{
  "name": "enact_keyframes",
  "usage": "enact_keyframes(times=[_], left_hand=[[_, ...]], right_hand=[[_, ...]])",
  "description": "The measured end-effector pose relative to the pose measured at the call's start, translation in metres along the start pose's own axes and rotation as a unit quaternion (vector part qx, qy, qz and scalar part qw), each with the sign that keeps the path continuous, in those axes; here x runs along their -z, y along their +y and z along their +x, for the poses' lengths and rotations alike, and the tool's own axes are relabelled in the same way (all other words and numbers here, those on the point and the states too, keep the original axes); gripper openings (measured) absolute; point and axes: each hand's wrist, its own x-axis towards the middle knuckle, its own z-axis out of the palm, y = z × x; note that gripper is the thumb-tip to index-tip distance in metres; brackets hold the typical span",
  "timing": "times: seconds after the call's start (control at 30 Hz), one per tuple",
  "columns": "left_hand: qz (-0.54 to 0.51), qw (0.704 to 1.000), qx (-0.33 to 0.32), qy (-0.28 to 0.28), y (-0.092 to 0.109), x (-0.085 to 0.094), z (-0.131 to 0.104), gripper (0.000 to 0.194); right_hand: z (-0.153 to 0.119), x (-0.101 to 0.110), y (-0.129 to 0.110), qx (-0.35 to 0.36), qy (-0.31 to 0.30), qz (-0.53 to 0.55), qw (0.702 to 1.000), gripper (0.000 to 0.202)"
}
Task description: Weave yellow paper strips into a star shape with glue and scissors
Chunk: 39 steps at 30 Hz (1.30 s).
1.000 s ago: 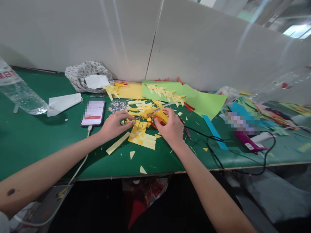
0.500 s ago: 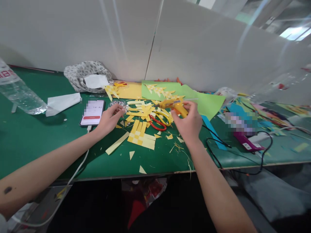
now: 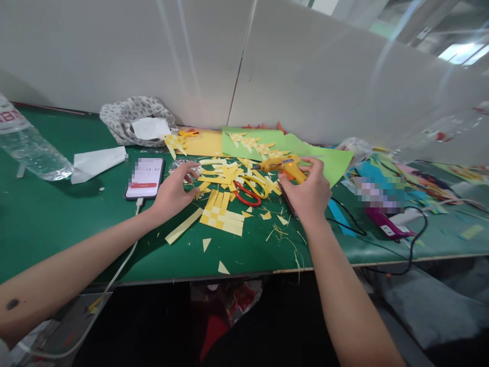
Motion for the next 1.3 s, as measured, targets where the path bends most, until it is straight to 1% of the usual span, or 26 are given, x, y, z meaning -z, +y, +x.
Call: enact_keyframes(times=[0.13, 0.3, 0.47, 0.6, 0.67, 0.73, 0.8, 0.83, 0.87, 0.93, 1.0, 1.1, 1.17, 1.3], left_hand=[[0.010, 1.000, -0.021, -0.012, 0.004, 0.002, -0.001, 0.039], [-0.004, 0.999, -0.027, -0.028, 0.003, 0.000, -0.003, 0.041], [-0.007, 0.999, -0.030, -0.034, -0.001, -0.002, -0.003, 0.036], [-0.013, 0.998, -0.003, -0.069, 0.003, 0.001, -0.003, 0.029], [-0.002, 0.998, 0.000, -0.065, 0.005, 0.002, -0.003, 0.029], [0.023, 0.998, -0.041, -0.035, 0.007, 0.001, -0.003, 0.034], [0.043, 0.992, -0.111, -0.031, 0.010, -0.001, -0.005, 0.031], [0.048, 0.987, -0.147, -0.048, 0.012, -0.002, -0.006, 0.026], [0.050, 0.980, -0.177, -0.079, 0.013, -0.004, -0.007, 0.020], [0.067, 0.962, -0.222, -0.144, 0.017, -0.007, -0.010, 0.017], [0.092, 0.949, -0.237, -0.184, 0.021, -0.011, -0.013, 0.020], [0.120, 0.944, -0.230, -0.206, 0.023, -0.016, -0.016, 0.021], [0.124, 0.943, -0.229, -0.208, 0.022, -0.018, -0.017, 0.023], [0.131, 0.940, -0.251, -0.192, 0.021, -0.021, -0.016, 0.029]], right_hand=[[0.001, 0.001, 0.002, 0.001, -0.001, 0.005, 1.000, 0.050], [0.000, 0.000, 0.002, 0.013, -0.006, 0.004, 1.000, 0.051], [-0.001, 0.000, 0.001, 0.026, -0.006, -0.001, 1.000, 0.049], [-0.001, -0.001, 0.002, 0.034, -0.020, 0.002, 0.999, 0.050], [0.000, 0.000, 0.001, 0.049, -0.042, 0.011, 0.998, 0.050], [0.000, 0.000, 0.001, 0.075, -0.072, 0.020, 0.994, 0.051], [-0.001, 0.002, 0.000, 0.110, -0.116, 0.027, 0.987, 0.053], [-0.002, 0.003, -0.001, 0.131, -0.144, 0.031, 0.980, 0.055], [-0.002, 0.004, -0.002, 0.151, -0.175, 0.034, 0.972, 0.056], [-0.005, 0.007, -0.004, 0.184, -0.228, 0.034, 0.956, 0.056], [-0.007, 0.009, -0.006, 0.203, -0.251, 0.027, 0.946, 0.052], [-0.009, 0.013, -0.007, 0.204, -0.252, 0.005, 0.946, 0.041], [-0.009, 0.015, -0.006, 0.196, -0.255, -0.013, 0.947, 0.036], [-0.009, 0.018, -0.004, 0.189, -0.251, -0.028, 0.949, 0.029]])
